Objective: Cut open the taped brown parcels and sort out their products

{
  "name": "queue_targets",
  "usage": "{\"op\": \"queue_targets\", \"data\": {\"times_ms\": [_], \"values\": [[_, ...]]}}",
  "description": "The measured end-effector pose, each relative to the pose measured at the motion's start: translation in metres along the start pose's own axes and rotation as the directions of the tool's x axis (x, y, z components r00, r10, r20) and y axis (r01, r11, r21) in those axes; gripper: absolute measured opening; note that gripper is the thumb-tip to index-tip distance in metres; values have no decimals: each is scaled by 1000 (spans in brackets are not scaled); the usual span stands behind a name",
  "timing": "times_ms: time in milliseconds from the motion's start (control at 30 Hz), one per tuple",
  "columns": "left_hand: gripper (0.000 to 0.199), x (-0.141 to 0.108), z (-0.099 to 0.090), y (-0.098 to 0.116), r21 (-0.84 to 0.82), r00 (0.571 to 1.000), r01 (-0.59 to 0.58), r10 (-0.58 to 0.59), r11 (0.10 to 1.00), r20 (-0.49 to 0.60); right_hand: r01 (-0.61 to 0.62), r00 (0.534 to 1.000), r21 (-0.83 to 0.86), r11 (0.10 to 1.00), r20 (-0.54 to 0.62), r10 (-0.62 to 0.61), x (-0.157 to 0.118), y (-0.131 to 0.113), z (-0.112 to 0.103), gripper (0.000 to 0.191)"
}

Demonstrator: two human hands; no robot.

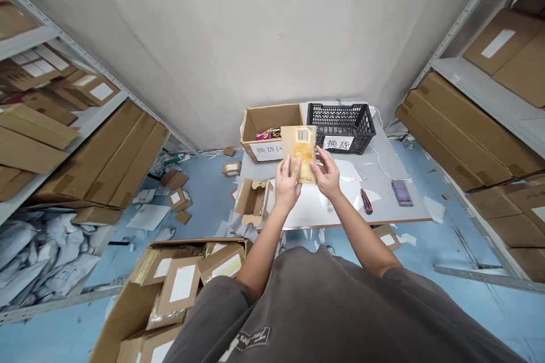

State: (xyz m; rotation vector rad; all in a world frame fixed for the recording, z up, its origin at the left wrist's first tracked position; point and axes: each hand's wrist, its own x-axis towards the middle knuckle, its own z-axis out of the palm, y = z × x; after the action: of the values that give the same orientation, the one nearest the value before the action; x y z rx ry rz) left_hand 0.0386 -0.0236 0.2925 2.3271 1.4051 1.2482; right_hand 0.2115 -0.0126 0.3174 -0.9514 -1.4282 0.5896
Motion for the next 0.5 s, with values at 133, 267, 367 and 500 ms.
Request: {"op": "queue_targets", "data": {"times_ms": [133, 267, 367, 500], "values": [[61, 4, 19, 5, -387, 947, 203, -282, 899, -157, 91, 973, 0, 996, 212, -89, 7, -8, -5, 59], [61, 5, 35, 15, -729, 868, 298, -493, 616, -62, 15, 992, -145, 989, 125, 3, 4, 14, -7, 63], [66, 6, 39, 19, -785, 885, 306, -466, 539, 25, -98, 989, -64, 993, 103, 105, -5, 37, -6, 70], [79, 7, 28, 13, -568, 909, 268, -400, 778, -119, -153, 988, 28, 988, 18, 153, -15, 64, -11, 71]]}}
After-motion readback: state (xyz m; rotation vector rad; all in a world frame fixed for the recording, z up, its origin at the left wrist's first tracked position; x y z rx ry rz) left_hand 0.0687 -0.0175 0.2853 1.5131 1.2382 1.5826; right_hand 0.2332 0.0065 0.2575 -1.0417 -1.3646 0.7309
